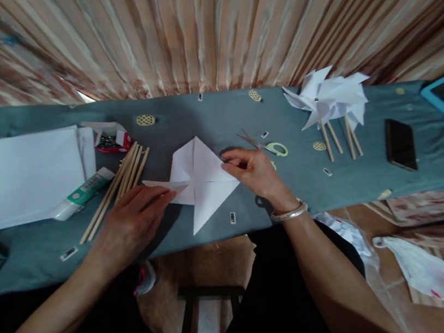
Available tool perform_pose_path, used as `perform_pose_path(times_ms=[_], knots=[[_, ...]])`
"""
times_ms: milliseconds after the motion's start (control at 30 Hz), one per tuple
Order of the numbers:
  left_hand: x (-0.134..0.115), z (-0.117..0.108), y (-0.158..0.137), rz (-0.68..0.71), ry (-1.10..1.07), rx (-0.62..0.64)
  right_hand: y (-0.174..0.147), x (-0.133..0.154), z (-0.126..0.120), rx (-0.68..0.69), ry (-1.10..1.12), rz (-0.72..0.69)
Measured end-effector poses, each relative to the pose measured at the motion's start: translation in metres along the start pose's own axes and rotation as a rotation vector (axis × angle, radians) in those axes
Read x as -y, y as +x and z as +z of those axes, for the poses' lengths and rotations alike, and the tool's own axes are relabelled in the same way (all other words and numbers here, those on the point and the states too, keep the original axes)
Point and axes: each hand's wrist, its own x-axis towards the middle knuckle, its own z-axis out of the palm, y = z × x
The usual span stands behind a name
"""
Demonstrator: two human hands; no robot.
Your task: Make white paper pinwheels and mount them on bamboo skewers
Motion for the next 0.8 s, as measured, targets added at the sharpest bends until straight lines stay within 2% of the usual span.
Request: perform_pose_path(times_ms=[100,200,300,367,433,533,667,800], knots=[[0.011,-0.001,0.002,-0.033,0.016,-0.006,-0.016,-0.003,-0.003,0.038,-0.015,0.051],[0.013,-0.003,0.004,-0.060,0.012,-0.045,-0.034,0.001,-0.008,0.089,-0.133,0.071],[0.001,-0.006,0.005,-0.052,-0.027,-0.096,-0.047,0.011,-0.013,0.046,-0.384,0.010],[-0.014,-0.004,0.004,0.002,-0.065,-0.092,-0.051,0.018,-0.014,-0.029,-0.470,-0.093],[-0.029,0.000,0.003,0.051,-0.108,-0.031,-0.053,0.023,-0.012,-0.040,-0.440,-0.216],[-0.044,0.010,0.003,0.080,-0.125,0.046,-0.054,0.025,-0.004,0.086,-0.317,-0.322],[-0.047,0.016,0.005,0.081,-0.113,0.065,-0.054,0.020,0.002,0.201,-0.245,-0.344],[-0.045,0.015,0.001,0.113,-0.077,0.075,-0.053,0.009,-0.004,0.247,-0.127,-0.271]])
